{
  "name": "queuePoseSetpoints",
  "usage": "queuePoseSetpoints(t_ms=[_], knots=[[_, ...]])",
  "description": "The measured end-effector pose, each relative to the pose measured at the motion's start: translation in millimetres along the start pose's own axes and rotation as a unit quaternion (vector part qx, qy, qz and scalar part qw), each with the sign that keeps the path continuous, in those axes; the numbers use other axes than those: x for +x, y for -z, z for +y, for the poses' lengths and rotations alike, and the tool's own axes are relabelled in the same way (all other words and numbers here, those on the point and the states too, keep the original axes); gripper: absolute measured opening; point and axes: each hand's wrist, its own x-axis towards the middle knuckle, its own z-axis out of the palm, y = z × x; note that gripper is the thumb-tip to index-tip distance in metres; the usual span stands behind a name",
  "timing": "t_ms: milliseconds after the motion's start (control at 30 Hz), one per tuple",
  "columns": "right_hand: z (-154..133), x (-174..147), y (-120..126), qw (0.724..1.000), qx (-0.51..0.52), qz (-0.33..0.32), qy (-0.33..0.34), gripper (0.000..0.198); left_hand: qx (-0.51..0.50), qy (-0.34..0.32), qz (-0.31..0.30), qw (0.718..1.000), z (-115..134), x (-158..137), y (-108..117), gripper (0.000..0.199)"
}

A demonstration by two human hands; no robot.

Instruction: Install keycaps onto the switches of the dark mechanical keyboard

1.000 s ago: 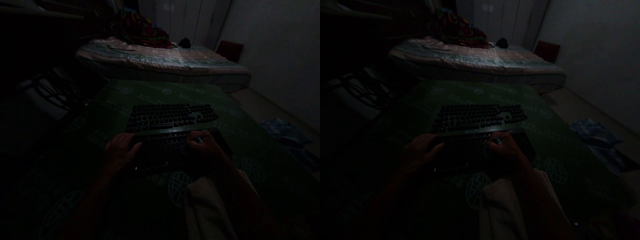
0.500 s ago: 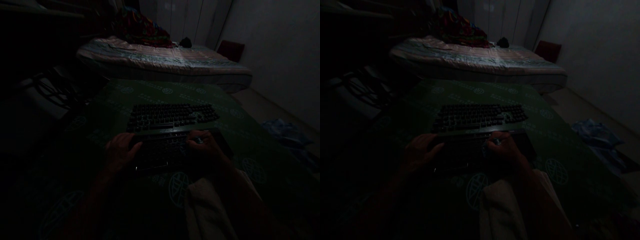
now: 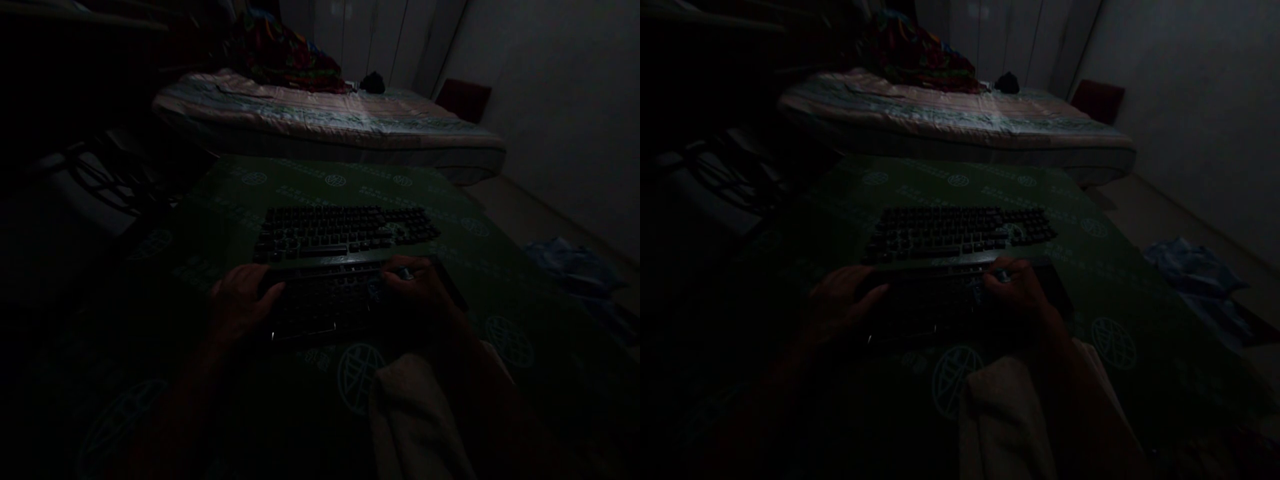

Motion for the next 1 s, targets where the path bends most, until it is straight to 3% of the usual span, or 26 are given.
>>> queuePoseSetpoints(t_ms=[267, 467, 600, 700, 833, 1000], knots=[[3, 5, -14, 0.999, 0.022, 0.025, 0.043, 0.015, 0.004, 0.002, -0.005, 1.000, -3, 0, -2, 0.039], [5, 7, -7, 0.997, 0.003, 0.073, -0.016, 0.018, 0.006, 0.005, -0.009, 1.000, 0, 1, -1, 0.042], [4, 8, -11, 0.998, 0.018, 0.057, 0.006, 0.019, 0.004, 0.009, -0.006, 1.000, 2, 1, 0, 0.041], [4, 7, -6, 0.998, 0.012, 0.050, -0.027, 0.018, 0.003, 0.000, -0.003, 1.000, 2, 1, 1, 0.040], [4, 9, 3, 0.993, -0.001, 0.098, -0.070, 0.020, 0.003, -0.002, 0.005, 1.000, 1, 0, -1, 0.041], [4, 11, 0, 0.995, 0.007, 0.100, -0.022, 0.023, 0.003, 0.006, -0.002, 1.000, 0, 2, -1, 0.041]])
